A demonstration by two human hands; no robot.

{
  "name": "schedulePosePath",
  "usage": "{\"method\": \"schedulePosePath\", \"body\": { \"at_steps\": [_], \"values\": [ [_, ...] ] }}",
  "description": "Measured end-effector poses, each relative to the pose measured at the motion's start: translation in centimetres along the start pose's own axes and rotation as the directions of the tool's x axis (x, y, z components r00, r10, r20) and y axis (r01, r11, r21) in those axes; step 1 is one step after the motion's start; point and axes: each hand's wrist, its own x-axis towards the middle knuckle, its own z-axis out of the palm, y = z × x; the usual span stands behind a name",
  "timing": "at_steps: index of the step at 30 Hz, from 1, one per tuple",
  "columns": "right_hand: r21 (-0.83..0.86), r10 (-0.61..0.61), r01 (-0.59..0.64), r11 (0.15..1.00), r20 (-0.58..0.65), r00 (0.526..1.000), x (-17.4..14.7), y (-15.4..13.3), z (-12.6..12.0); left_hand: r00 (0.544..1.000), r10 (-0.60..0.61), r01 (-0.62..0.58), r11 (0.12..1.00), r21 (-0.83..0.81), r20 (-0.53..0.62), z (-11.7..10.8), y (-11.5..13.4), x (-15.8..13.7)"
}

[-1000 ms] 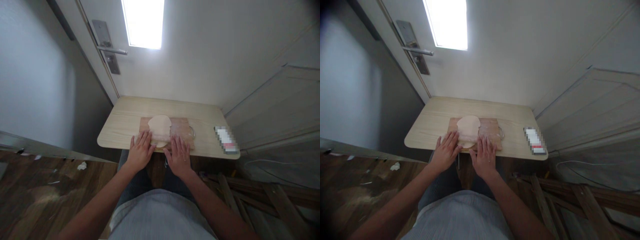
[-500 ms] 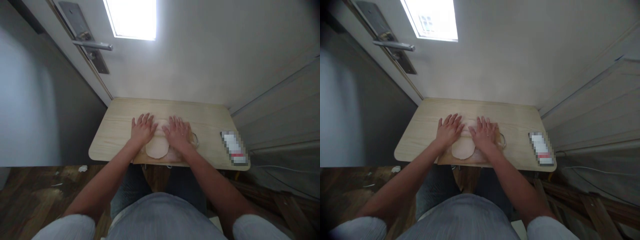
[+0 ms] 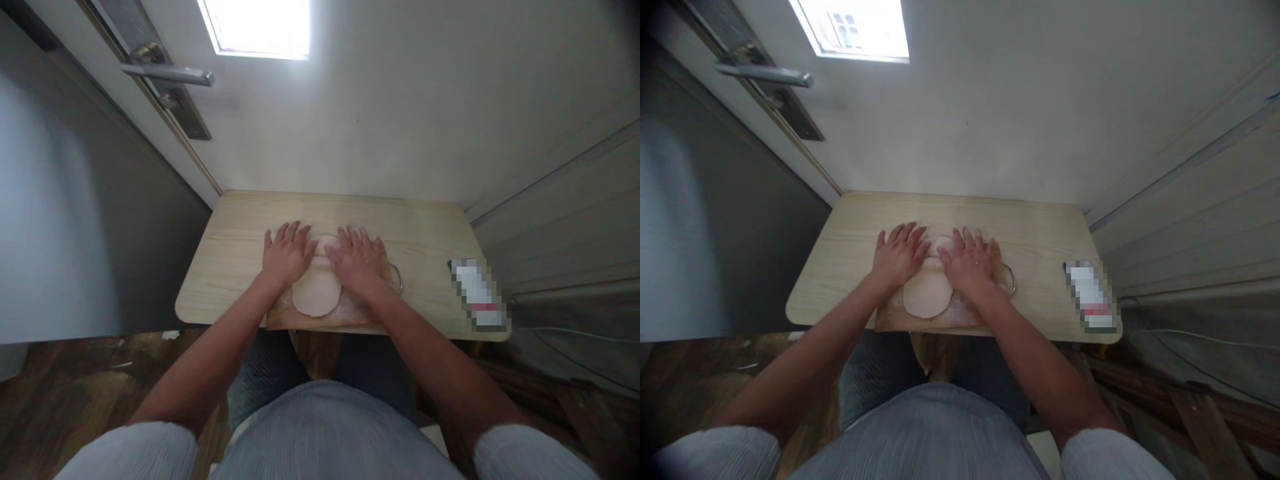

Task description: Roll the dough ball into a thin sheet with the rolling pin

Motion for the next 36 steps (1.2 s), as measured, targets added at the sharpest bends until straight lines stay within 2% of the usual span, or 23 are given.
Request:
{"method": "schedulePosePath", "body": {
  "at_steps": [5,13,26,30,36],
  "values": [
    [-0.005,-0.031,0.030,1.000,-0.045,0.999,-2.8,-0.4,-0.4,1.000,-0.002,0.003,1.000,0.006,-0.022,-0.2,0.5,-2.4],
    [-0.014,-0.044,0.044,0.999,-0.054,0.998,-4.7,-0.9,-1.1,1.000,0.005,-0.005,1.000,-0.006,-0.018,-0.4,0.7,-4.2],
    [-0.001,-0.082,0.082,0.997,-0.072,0.994,-10.3,-1.6,-0.1,0.999,0.042,-0.040,0.997,-0.062,0.028,-0.3,0.5,-9.2],
    [0.003,-0.079,0.080,0.997,-0.075,0.994,-10.1,-1.4,0.1,0.999,0.033,-0.032,0.998,-0.061,0.025,-0.2,0.5,-8.9],
    [0.001,-0.043,0.043,0.999,-0.079,0.996,-7.1,-1.2,-0.1,1.000,0.016,-0.016,0.999,-0.043,0.001,-0.1,0.6,-6.4]
  ]
}}
